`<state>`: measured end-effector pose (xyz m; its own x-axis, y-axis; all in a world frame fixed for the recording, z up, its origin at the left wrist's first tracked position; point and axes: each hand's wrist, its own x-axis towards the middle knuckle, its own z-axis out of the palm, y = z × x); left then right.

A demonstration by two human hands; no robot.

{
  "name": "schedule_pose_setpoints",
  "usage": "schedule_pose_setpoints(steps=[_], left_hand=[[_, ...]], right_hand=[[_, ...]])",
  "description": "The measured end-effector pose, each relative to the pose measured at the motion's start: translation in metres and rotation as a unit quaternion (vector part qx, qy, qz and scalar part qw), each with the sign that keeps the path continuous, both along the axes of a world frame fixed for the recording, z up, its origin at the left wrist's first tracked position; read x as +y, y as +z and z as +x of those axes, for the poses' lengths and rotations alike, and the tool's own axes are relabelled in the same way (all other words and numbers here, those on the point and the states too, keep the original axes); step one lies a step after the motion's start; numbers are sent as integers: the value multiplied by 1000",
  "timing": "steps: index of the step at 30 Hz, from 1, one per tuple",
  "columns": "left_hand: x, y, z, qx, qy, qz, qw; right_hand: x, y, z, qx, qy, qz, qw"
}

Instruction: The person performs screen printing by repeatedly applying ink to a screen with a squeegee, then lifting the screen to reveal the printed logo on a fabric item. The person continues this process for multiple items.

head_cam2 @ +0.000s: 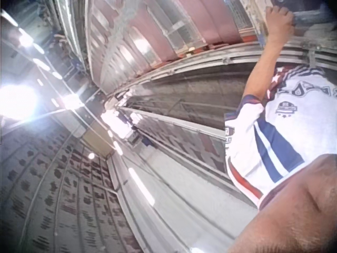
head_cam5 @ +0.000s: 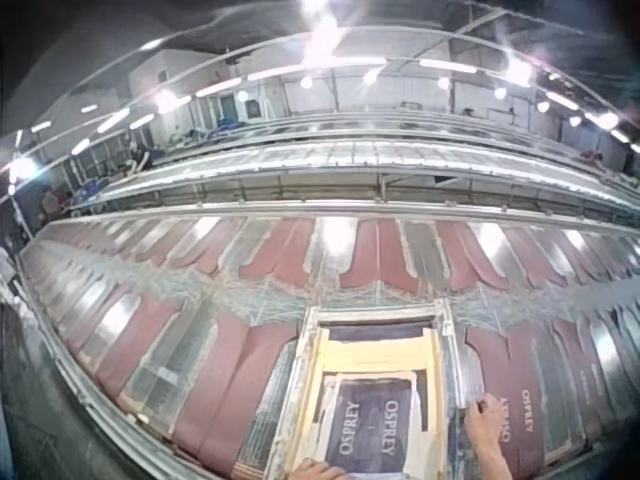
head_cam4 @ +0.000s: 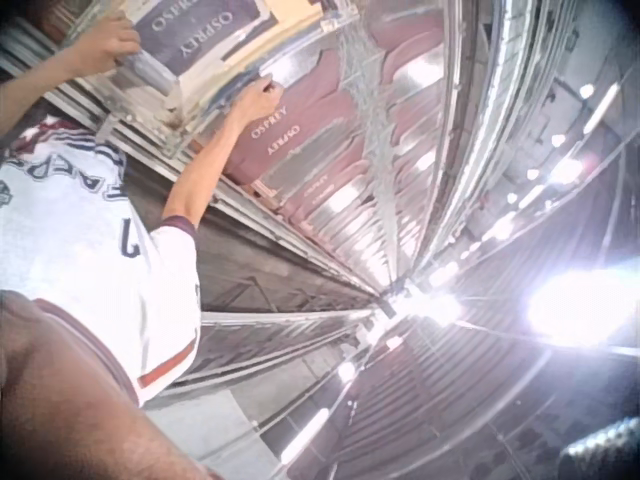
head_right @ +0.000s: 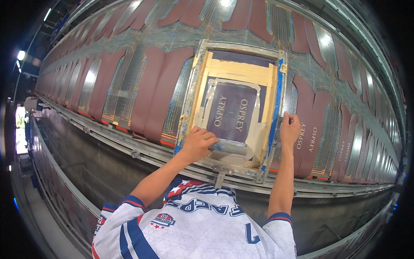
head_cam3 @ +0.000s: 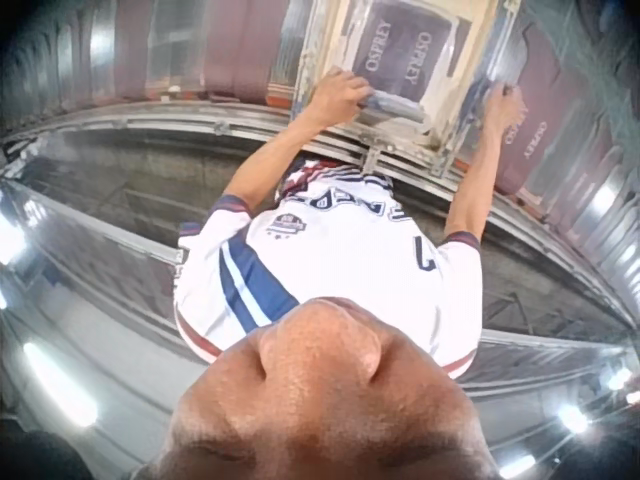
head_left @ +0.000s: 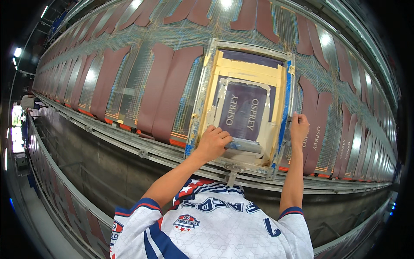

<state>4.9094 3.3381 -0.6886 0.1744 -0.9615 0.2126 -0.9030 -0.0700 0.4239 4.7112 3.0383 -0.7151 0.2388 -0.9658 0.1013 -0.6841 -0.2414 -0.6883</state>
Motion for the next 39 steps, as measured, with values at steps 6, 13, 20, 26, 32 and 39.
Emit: schedule_pose_setpoints(steps=[6, 13, 20, 26, 32, 39], left_hand=[[61, 31, 104, -27, 2, 36, 999], [170, 42, 228, -62, 19, 31, 997], [214, 34, 255, 9, -41, 63, 997], [169, 25, 296, 2, -63, 127, 990], [59, 9, 395, -29, -59, 88, 994], [-15, 27, 426, -29, -56, 113, 992]], right_hand=[[86, -12, 99, -118, -14, 33, 992], [190, -12, 242, -182, 5, 62, 981], [204, -28, 271, -119, -4, 14, 993], [197, -41, 269, -29, -15, 59, 998], [165, 12, 319, -77, 195, 12, 978], [141, 50, 412, 86, 437, -10, 896]])
